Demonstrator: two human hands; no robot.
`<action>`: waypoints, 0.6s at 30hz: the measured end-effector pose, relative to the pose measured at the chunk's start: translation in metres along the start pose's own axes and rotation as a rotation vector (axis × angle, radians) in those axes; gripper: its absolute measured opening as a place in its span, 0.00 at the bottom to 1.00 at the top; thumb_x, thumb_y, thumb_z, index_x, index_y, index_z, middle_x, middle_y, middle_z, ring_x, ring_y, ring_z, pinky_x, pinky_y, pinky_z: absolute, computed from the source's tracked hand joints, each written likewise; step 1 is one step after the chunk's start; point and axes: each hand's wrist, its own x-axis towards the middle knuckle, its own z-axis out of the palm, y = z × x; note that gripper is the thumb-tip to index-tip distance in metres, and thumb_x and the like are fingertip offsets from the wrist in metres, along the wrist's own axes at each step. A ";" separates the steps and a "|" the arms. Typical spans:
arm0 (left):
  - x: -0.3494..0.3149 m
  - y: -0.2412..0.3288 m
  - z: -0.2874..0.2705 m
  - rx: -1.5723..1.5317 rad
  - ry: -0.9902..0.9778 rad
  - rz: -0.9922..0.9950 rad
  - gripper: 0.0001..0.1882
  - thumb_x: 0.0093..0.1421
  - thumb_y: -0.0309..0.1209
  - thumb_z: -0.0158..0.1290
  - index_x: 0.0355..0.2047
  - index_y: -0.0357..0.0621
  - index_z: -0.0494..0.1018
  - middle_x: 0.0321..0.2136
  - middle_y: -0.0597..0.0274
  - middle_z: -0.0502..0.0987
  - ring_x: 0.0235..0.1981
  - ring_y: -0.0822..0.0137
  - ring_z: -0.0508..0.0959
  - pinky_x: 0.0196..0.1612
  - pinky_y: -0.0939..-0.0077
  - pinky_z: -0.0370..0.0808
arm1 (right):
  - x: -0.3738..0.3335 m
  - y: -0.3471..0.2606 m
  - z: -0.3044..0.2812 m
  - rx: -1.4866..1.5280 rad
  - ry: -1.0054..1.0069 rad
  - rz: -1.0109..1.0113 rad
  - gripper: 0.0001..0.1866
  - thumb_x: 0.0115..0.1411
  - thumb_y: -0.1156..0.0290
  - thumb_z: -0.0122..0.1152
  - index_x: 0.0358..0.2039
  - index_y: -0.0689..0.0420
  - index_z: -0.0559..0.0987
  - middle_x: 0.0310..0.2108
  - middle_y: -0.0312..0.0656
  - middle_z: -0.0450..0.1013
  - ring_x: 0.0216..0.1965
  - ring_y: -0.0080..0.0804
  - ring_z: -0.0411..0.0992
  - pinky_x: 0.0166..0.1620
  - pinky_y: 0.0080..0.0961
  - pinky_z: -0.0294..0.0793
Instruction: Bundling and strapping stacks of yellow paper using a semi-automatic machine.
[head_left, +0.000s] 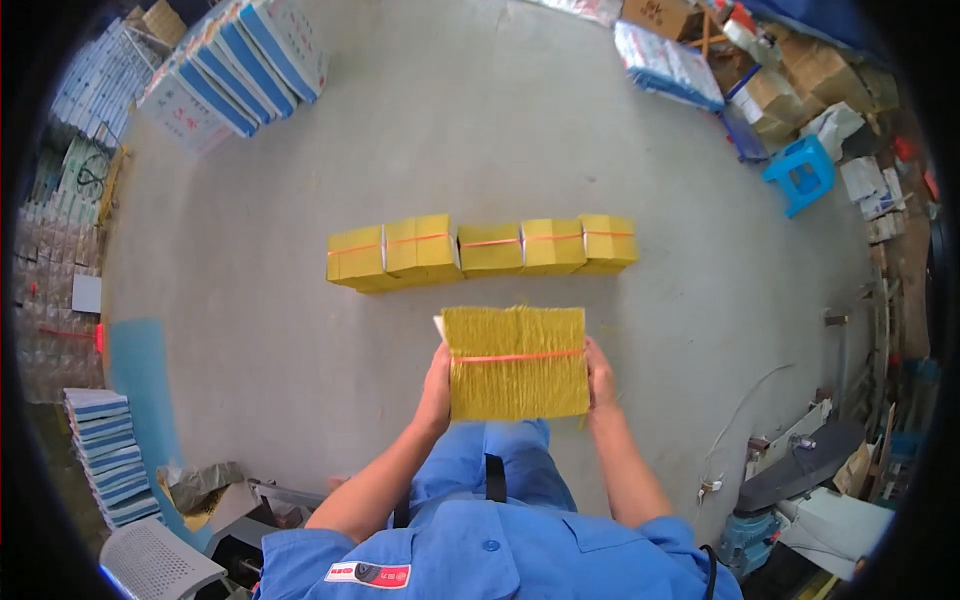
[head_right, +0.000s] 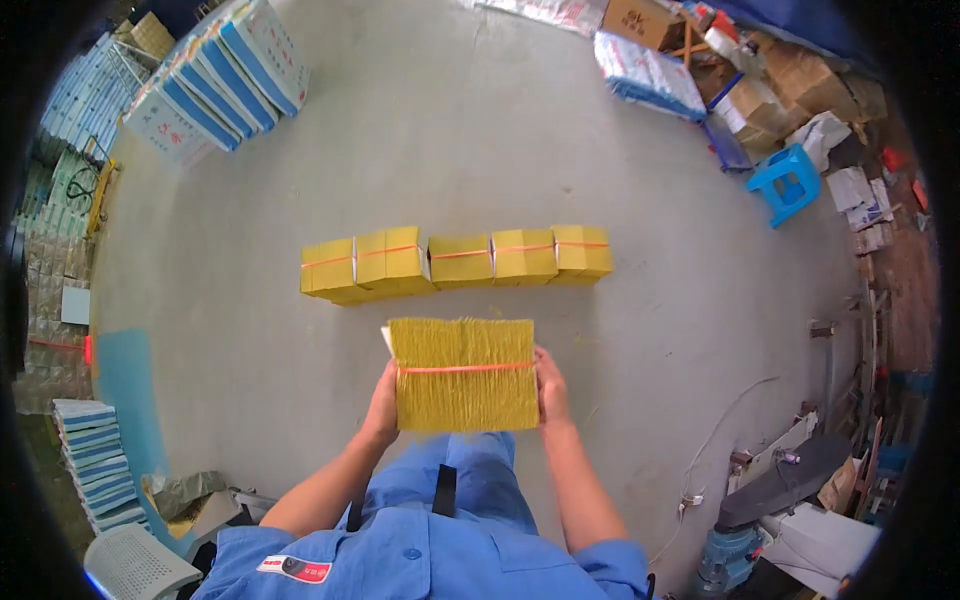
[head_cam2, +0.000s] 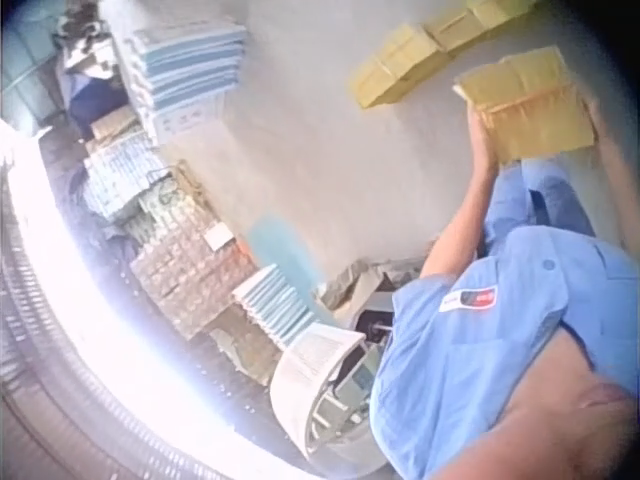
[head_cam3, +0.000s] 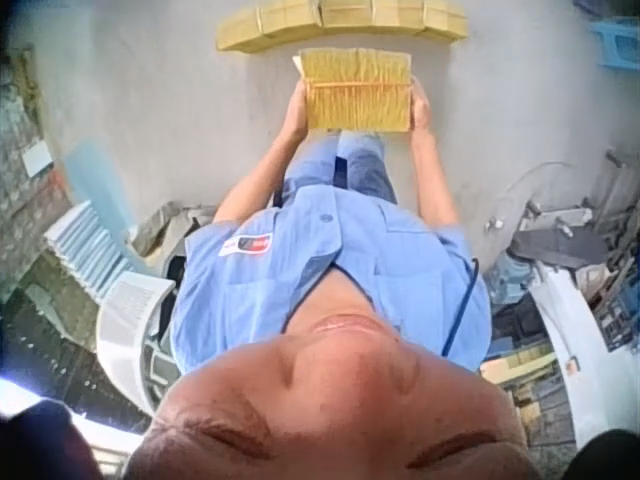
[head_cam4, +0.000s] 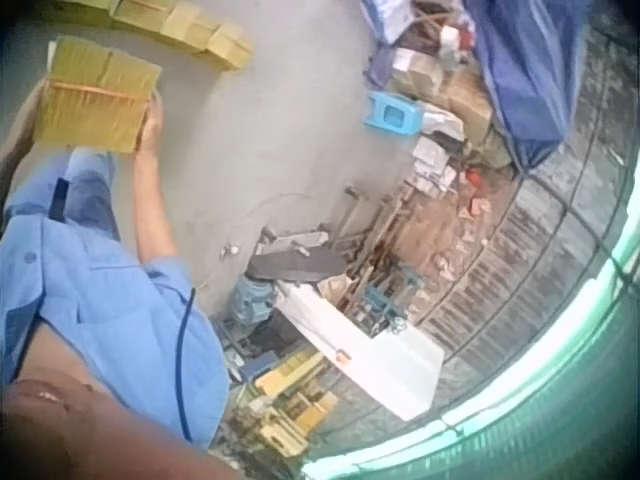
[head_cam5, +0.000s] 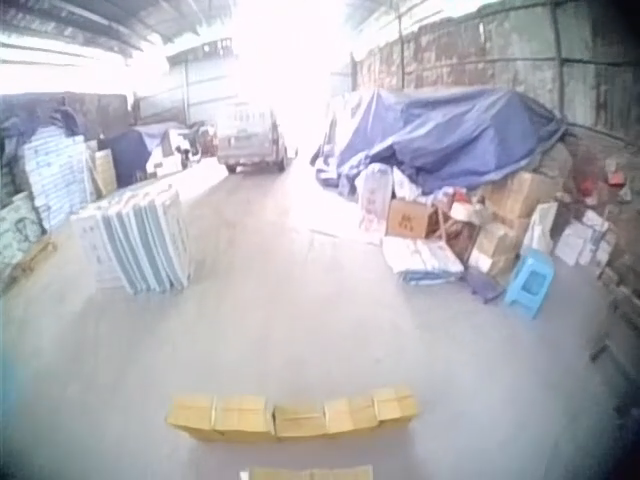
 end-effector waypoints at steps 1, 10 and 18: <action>0.032 0.002 0.002 -0.001 -0.032 -0.013 0.29 0.70 0.50 0.34 0.59 0.40 0.64 0.54 0.58 0.72 0.54 0.66 0.72 0.58 0.70 0.67 | 0.031 -0.001 -0.003 -0.020 -0.004 -0.059 0.21 0.68 0.67 0.47 0.58 0.62 0.66 0.48 0.42 0.73 0.47 0.27 0.73 0.49 0.25 0.75; 0.233 0.001 0.006 -0.037 0.077 -0.229 0.33 0.71 0.53 0.31 0.64 0.40 0.60 0.59 0.58 0.68 0.58 0.66 0.69 0.60 0.71 0.65 | 0.245 0.013 -0.014 -0.180 0.064 -0.011 0.22 0.68 0.66 0.48 0.59 0.63 0.66 0.50 0.41 0.71 0.48 0.26 0.72 0.51 0.22 0.73; 0.374 -0.042 -0.017 -0.037 0.116 -0.364 0.34 0.70 0.54 0.33 0.64 0.40 0.59 0.60 0.57 0.67 0.59 0.66 0.68 0.61 0.71 0.63 | 0.384 0.048 -0.063 -0.134 0.143 0.129 0.21 0.68 0.65 0.48 0.58 0.62 0.68 0.51 0.40 0.71 0.50 0.27 0.71 0.53 0.24 0.71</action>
